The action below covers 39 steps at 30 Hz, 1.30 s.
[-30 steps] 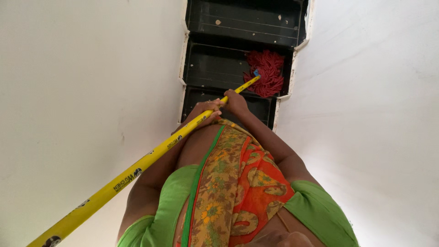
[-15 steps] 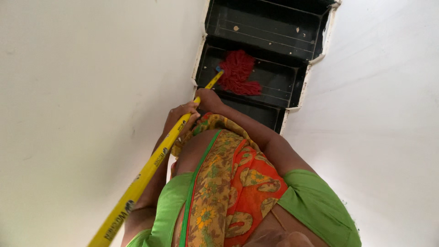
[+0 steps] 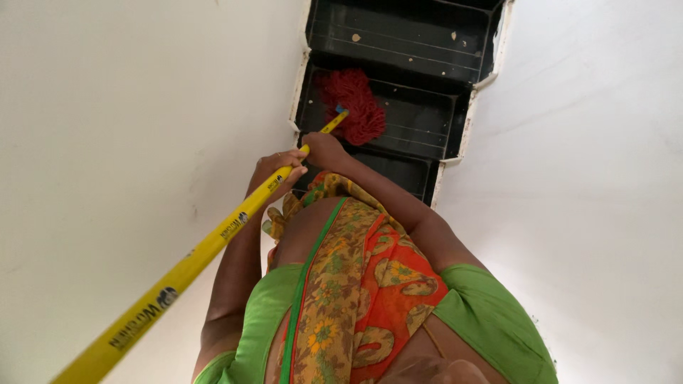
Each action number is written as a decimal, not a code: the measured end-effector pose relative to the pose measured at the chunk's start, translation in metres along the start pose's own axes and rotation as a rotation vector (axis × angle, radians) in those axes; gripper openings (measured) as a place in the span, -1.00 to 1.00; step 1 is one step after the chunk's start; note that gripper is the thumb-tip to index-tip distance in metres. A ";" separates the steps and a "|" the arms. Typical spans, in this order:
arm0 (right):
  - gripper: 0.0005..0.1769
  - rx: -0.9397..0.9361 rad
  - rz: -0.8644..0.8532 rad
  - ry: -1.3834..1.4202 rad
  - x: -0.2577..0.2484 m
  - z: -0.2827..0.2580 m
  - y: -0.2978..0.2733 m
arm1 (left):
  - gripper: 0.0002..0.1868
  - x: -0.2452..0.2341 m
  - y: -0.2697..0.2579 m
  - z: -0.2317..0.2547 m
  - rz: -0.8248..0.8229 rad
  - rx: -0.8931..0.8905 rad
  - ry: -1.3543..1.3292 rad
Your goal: The person mops the black tiled stairs using a mop with a red head and a yellow handle.
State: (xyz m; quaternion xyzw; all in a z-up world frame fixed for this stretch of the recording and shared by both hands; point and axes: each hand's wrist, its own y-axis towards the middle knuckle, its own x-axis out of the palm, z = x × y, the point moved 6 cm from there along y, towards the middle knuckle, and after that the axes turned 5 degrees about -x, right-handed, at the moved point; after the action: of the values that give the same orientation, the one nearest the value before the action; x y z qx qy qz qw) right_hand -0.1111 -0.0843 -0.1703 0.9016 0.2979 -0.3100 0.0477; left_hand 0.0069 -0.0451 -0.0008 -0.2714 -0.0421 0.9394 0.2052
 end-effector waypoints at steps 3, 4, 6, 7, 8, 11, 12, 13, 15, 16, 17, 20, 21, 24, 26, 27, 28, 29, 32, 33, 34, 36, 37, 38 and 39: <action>-0.74 0.080 -0.016 -0.071 -0.011 0.020 -0.022 | -0.85 0.014 0.010 -0.001 0.036 0.108 -0.144; -0.79 0.131 -0.023 -0.102 -0.014 0.030 -0.031 | -0.86 0.027 0.014 -0.003 -0.018 0.095 -0.160; -0.81 0.191 -0.036 -0.128 -0.017 0.046 -0.053 | -0.88 0.052 0.017 -0.009 -0.079 0.074 -0.182; -0.80 0.210 0.031 -0.142 -0.025 0.053 -0.064 | -0.88 0.063 0.022 -0.007 -0.091 0.162 -0.181; -0.78 0.228 0.099 -0.157 -0.031 0.059 -0.075 | -0.87 0.073 0.025 -0.004 -0.103 0.251 -0.179; -0.75 0.445 0.026 -0.126 -0.033 0.088 -0.101 | -0.89 0.106 0.039 -0.015 -0.261 0.118 -0.197; -0.75 0.448 0.026 -0.126 -0.033 0.094 -0.109 | -0.89 0.112 0.041 -0.015 -0.264 0.119 -0.199; -0.76 0.442 0.079 -0.133 -0.036 0.097 -0.117 | -0.86 0.117 0.042 -0.009 -0.261 0.189 -0.250; -0.77 0.437 0.134 -0.143 -0.036 0.098 -0.121 | -0.83 0.117 0.042 -0.004 -0.259 0.261 -0.302; -0.78 0.423 0.157 -0.154 -0.036 0.097 -0.121 | -0.85 0.116 0.040 -0.002 -0.254 0.286 -0.303; -0.78 0.408 0.177 -0.162 -0.035 0.096 -0.121 | -0.86 0.114 0.037 0.000 -0.248 0.307 -0.304; -0.73 0.370 0.123 -0.157 -0.026 0.087 -0.106 | -0.86 0.099 0.028 -0.004 -0.173 0.265 -0.268; -0.73 0.364 0.121 -0.159 -0.024 0.082 -0.097 | -0.86 0.091 0.023 -0.004 -0.167 0.265 -0.267; -0.66 0.377 -0.057 -0.129 -0.008 0.060 -0.068 | -0.88 0.057 0.003 -0.006 -0.067 0.245 -0.311; -0.79 0.256 -0.107 -0.164 0.001 0.039 -0.046 | -0.89 0.046 -0.009 -0.041 -0.132 -0.375 -0.440; -0.79 0.240 -0.118 -0.162 0.007 0.031 -0.038 | -0.89 0.036 -0.013 -0.041 -0.114 -0.384 -0.440; -0.81 0.177 -0.120 -0.145 0.011 0.021 -0.027 | -0.88 0.020 -0.012 -0.026 -0.017 -0.108 -0.303; -0.79 0.119 -0.121 -0.127 0.015 0.012 -0.018 | -0.86 0.006 -0.018 -0.009 0.074 0.165 -0.159; -0.84 0.003 -0.096 -0.049 0.024 -0.015 0.009 | -0.89 -0.017 -0.032 -0.002 0.128 0.080 -0.093; -0.84 -0.008 -0.103 -0.047 0.026 -0.022 0.016 | -0.89 -0.022 -0.036 0.004 0.139 0.074 -0.089; -0.85 -0.050 -0.115 -0.021 0.029 -0.030 0.023 | -0.87 -0.028 -0.041 0.009 0.154 0.055 -0.082; -0.86 -0.093 -0.127 0.003 0.035 -0.040 0.031 | -0.84 -0.033 -0.045 0.014 0.170 0.037 -0.076; -0.88 -0.075 -0.145 0.006 0.038 -0.042 0.034 | -0.85 -0.035 -0.045 0.013 0.189 0.013 -0.027; -0.89 -0.056 -0.163 0.009 0.040 -0.041 0.035 | -0.86 -0.037 -0.045 0.011 0.207 -0.010 0.022; -0.89 -0.055 -0.160 0.009 0.038 -0.041 0.033 | -0.86 -0.037 -0.045 0.010 0.205 -0.008 0.023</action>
State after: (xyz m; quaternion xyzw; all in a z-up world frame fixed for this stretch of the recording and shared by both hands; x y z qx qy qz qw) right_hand -0.0465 -0.0808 -0.1634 0.8746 0.3775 -0.3006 0.0463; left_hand 0.0459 -0.0189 0.0344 -0.2858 -0.0155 0.9521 0.1073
